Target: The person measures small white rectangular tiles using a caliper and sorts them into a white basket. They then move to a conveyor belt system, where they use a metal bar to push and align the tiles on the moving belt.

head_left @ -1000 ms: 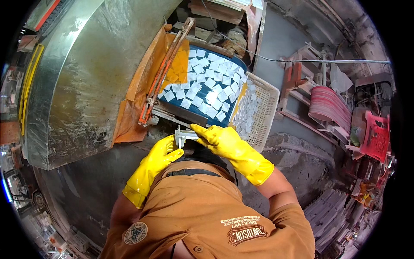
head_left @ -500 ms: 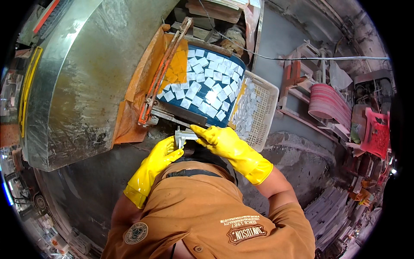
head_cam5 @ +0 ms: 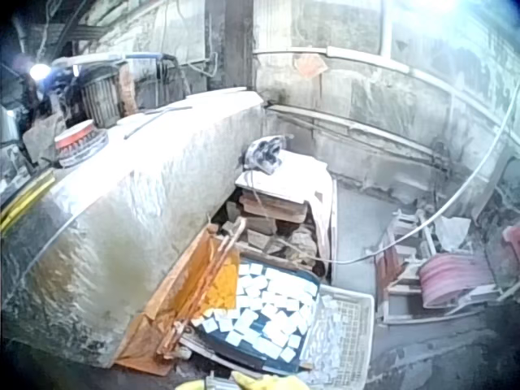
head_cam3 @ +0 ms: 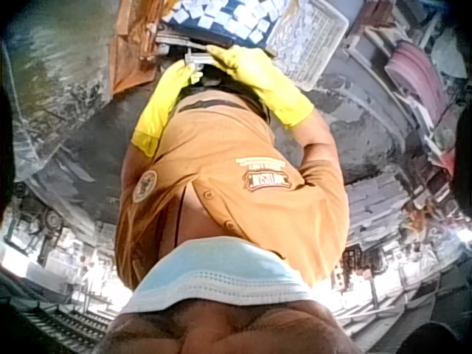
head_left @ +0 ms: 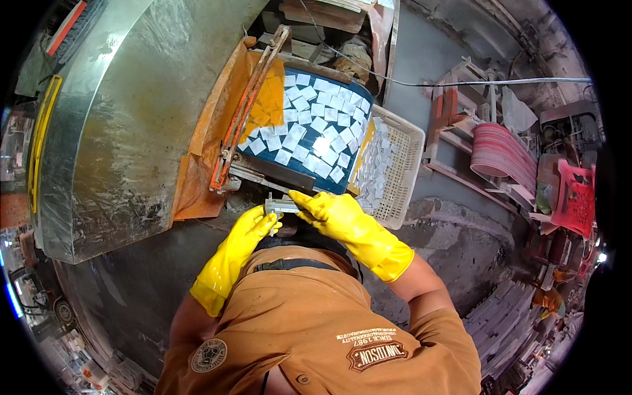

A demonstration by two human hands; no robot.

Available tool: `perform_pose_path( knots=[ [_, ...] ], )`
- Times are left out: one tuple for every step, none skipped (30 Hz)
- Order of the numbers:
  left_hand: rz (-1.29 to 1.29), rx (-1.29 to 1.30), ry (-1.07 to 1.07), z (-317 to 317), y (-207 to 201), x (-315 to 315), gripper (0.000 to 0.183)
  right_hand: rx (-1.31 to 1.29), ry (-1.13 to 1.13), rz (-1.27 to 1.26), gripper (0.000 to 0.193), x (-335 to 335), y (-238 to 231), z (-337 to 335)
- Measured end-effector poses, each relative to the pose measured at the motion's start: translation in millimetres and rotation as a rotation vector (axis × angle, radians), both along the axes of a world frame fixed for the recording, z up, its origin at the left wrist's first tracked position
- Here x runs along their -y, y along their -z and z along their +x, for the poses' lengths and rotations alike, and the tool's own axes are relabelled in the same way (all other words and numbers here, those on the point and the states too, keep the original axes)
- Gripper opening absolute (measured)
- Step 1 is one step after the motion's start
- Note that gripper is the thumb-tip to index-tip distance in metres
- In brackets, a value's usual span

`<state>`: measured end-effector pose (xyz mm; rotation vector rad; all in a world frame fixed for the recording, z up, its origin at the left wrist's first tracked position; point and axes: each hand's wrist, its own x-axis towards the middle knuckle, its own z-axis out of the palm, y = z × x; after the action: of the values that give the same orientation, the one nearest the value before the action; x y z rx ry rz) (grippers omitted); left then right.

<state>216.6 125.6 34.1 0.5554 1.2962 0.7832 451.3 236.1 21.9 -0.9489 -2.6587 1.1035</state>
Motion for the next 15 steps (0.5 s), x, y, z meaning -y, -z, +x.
perform_pose_path(
  knots=[
    [-0.011,-0.011,-0.017,1,2,0,0.052,0.001,-0.001,0.009,0.049,1,1,-1],
    [-0.022,-0.021,-0.035,2,3,0,0.052,0.007,-0.003,0.013,0.049,1,0,-2],
    [-0.043,-0.036,-0.044,3,2,-2,0.051,0.013,-0.003,0.018,0.048,2,0,-3],
    [-0.065,-0.052,-0.053,5,1,-5,0.050,0.020,-0.002,0.022,0.048,2,-1,-4],
    [-0.086,-0.067,-0.062,7,0,-8,0.049,0.034,-0.007,0.023,0.048,3,-1,-5],
    [-0.103,-0.096,-0.071,9,0,-10,0.048,0.048,-0.015,0.025,0.049,3,-2,-7],
    [-0.120,-0.126,-0.080,12,1,-11,0.048,0.061,-0.021,0.026,0.049,3,-2,-8],
    [-0.137,-0.155,-0.089,13,1,-12,0.047,0.050,-0.021,0.032,0.049,4,-1,-7],
    [-0.138,-0.145,-0.091,12,4,-11,0.047,0.038,-0.023,0.037,0.049,4,2,-7],
    [-0.139,-0.135,-0.094,11,10,-10,0.046,0.025,-0.024,0.042,0.049,5,3,-6],
    [-0.139,-0.124,-0.097,10,16,-10,0.045,0.020,-0.027,0.034,0.050,4,4,-6],
    [-0.172,-0.149,-0.089,10,21,-10,0.045,0.016,-0.027,0.028,0.050,4,5,-6],
    [-0.205,-0.173,-0.082,10,26,-12,0.045,0.012,-0.028,0.022,0.050,4,5,-6],
    [-0.238,-0.197,-0.074,11,28,-13,0.045,0.014,-0.024,0.008,0.050,4,6,-6],
    [-0.195,-0.271,-0.014,13,29,-14,0.044,0.017,-0.021,-0.007,0.051,4,6,-6]
  ],
)
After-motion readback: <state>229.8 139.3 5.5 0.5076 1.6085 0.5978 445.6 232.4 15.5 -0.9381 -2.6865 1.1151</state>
